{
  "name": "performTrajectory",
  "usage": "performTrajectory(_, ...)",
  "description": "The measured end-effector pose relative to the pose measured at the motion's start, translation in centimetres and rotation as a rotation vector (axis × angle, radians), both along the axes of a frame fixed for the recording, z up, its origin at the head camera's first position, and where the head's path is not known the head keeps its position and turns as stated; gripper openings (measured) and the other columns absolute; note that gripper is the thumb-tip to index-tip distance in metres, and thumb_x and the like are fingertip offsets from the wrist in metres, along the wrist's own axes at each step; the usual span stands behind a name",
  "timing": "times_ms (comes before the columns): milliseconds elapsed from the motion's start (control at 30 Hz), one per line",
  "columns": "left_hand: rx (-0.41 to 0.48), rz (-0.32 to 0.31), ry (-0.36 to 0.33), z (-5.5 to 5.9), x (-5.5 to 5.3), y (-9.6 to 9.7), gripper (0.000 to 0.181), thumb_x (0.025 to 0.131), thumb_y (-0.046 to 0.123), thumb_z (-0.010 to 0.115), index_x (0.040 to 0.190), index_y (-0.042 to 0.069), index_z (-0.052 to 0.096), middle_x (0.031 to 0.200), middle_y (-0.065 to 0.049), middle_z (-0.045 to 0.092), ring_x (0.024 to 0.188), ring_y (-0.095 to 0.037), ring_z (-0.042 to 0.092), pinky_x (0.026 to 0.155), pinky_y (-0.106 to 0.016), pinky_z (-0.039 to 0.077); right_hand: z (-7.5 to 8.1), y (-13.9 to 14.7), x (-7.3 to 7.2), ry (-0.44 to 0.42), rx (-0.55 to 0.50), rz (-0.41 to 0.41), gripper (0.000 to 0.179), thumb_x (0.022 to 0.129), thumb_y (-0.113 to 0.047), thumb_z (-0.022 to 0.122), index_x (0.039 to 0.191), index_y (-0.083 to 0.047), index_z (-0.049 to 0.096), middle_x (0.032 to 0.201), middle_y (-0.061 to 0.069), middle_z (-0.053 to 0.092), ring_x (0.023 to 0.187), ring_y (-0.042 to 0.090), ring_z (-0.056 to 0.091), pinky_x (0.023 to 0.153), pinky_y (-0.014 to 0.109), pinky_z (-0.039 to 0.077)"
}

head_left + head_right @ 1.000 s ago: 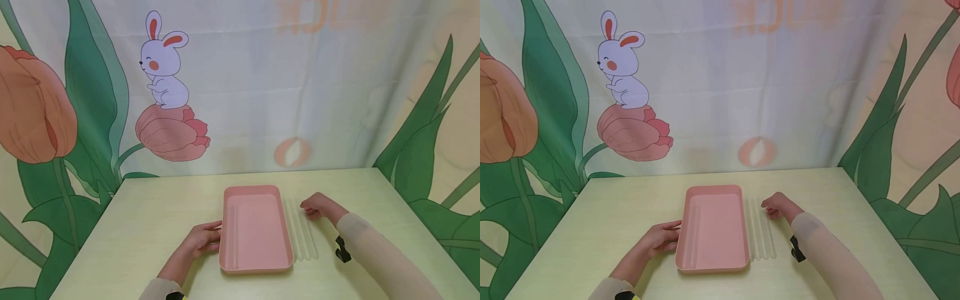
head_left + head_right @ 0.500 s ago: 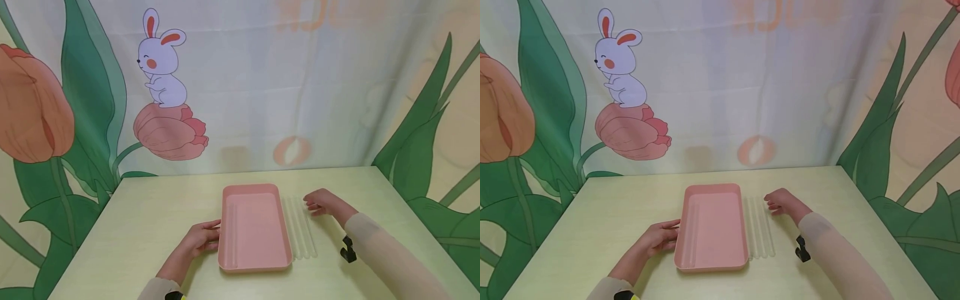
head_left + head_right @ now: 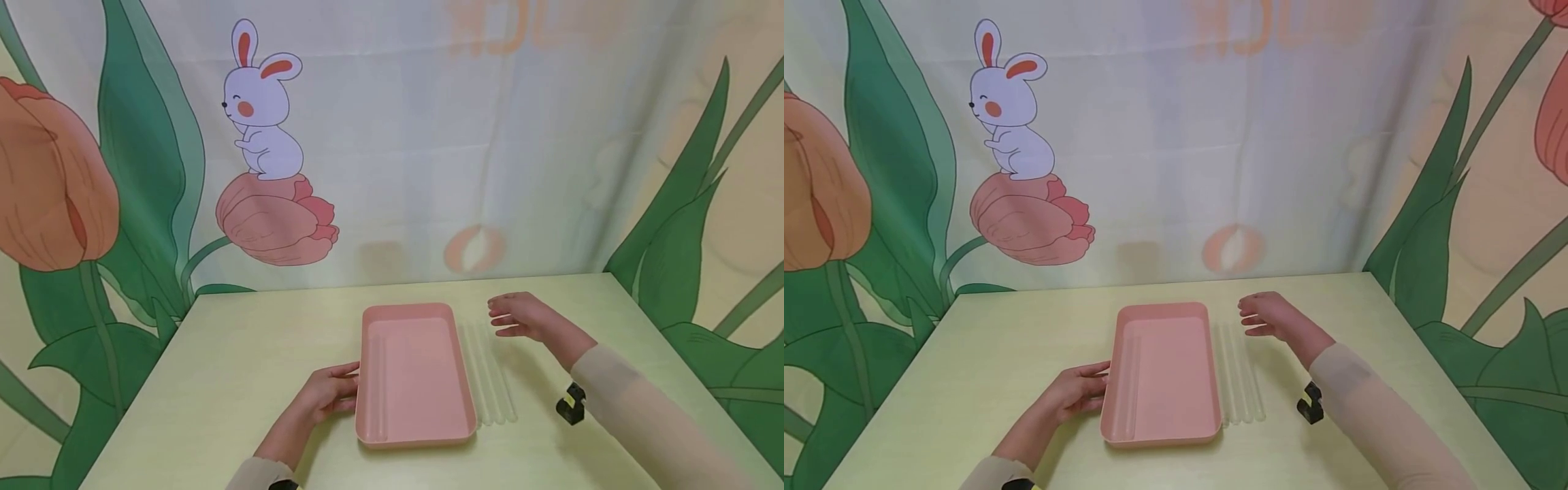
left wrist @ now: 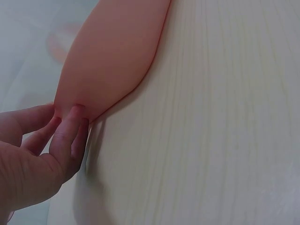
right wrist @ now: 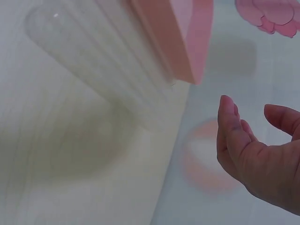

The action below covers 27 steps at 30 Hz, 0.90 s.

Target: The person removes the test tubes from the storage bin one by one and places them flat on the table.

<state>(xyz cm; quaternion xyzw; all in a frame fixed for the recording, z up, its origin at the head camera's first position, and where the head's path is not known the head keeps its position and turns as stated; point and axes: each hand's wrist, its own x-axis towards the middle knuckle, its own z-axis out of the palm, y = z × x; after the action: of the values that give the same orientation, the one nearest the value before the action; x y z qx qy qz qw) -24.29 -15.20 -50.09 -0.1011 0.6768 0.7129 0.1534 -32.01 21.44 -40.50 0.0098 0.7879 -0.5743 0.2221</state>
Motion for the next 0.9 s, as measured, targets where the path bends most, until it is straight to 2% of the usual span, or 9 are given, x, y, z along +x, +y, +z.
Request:
performTrajectory(200,0.000,-0.008,0.005,0.1,0.1,0.0,0.048,0.092,-0.004,0.060,0.139,-0.007,0.050,0.124,-0.028,0.064,0.086,-0.018,0.070,0.069,-0.034,0.062,1.6,-1.5,0.4,0.017,-0.020,0.032,0.053,0.103,-0.020,0.046,0.147,0.008,0.034,0.142,0.028,0.045,0.120,0.031,0.057,0.092,0.034,0.057)
performTrajectory(433,-0.002,-0.005,0.008,0.1,0.1,0.0,0.048,0.092,-0.003,0.060,0.139,-0.007,0.050,0.124,-0.028,0.064,0.086,-0.017,0.070,0.069,-0.034,0.062,2.6,-4.2,0.7,0.029,-0.053,0.104,0.053,0.102,-0.021,0.048,0.146,0.007,0.036,0.142,0.026,0.046,0.125,0.035,0.054,0.095,0.036,0.056)
performTrajectory(600,-0.006,0.007,0.002,0.1,0.0,-0.1,0.047,0.092,-0.004,0.060,0.138,-0.007,0.051,0.124,-0.027,0.065,0.086,-0.017,0.070,0.069,-0.034,0.062,2.9,-6.3,1.0,0.028,-0.069,0.166,0.053,0.102,-0.021,0.048,0.146,0.006,0.038,0.143,0.027,0.045,0.119,0.031,0.057,0.095,0.037,0.056)
performTrajectory(733,-0.014,0.008,-0.006,0.1,0.0,-0.1,0.047,0.092,-0.004,0.060,0.138,-0.006,0.051,0.125,-0.027,0.065,0.086,-0.017,0.070,0.070,-0.034,0.062,3.0,-7.8,1.1,0.021,-0.061,0.180,0.052,0.101,-0.021,0.049,0.144,0.006,0.041,0.140,0.026,0.048,0.111,0.025,0.060,0.094,0.038,0.056)
performTrajectory(900,-0.015,0.004,0.000,0.1,0.1,0.0,0.047,0.092,-0.004,0.060,0.138,-0.007,0.051,0.124,-0.027,0.065,0.086,-0.017,0.070,0.070,-0.035,0.062,2.8,-9.2,1.2,0.007,-0.049,0.186,0.051,0.100,-0.020,0.050,0.142,0.007,0.043,0.139,0.026,0.050,0.113,0.028,0.060,0.095,0.039,0.056)
